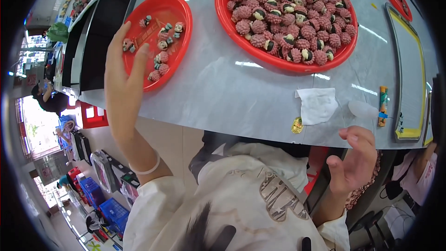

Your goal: The person assembles figurines by picking up heads from a tray, applying glue with a dispenser bottle, attaching body pieces to the heads by hand, and placing the completed figurines into a separate tray.

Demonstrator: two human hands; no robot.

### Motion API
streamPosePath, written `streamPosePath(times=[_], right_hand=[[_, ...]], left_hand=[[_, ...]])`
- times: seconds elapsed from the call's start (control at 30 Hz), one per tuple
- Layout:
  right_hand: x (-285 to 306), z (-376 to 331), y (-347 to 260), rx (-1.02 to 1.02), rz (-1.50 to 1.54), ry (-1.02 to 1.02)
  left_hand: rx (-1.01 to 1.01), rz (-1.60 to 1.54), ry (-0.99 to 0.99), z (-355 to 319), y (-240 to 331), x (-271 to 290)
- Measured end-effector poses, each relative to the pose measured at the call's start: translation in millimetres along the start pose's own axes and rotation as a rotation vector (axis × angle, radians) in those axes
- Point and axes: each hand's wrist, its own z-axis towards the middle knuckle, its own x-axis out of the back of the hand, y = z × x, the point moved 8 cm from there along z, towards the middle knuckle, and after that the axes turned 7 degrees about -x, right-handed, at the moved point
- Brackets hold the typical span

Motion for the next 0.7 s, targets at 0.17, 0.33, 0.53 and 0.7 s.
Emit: streamPosePath(times=[0.17,0.33,0.53,0.7], right_hand=[[-9,6,-2,-0.033,0.048,-0.022],[-4,3,-4,-0.016,-0.047,-0.063],[30,-10,15,-0.156,-0.057,0.092],[58,-18,35,-0.259,-0.081,0.248]], left_hand=[[-0.369,-0.278,-0.169,28,57,-29],[-0.511,-0.186,-0.383,40,103,-105],[-0.616,-0.006,-0.435,47,113,-115],[-0.660,0.012,-0.373,40,118,-117]])
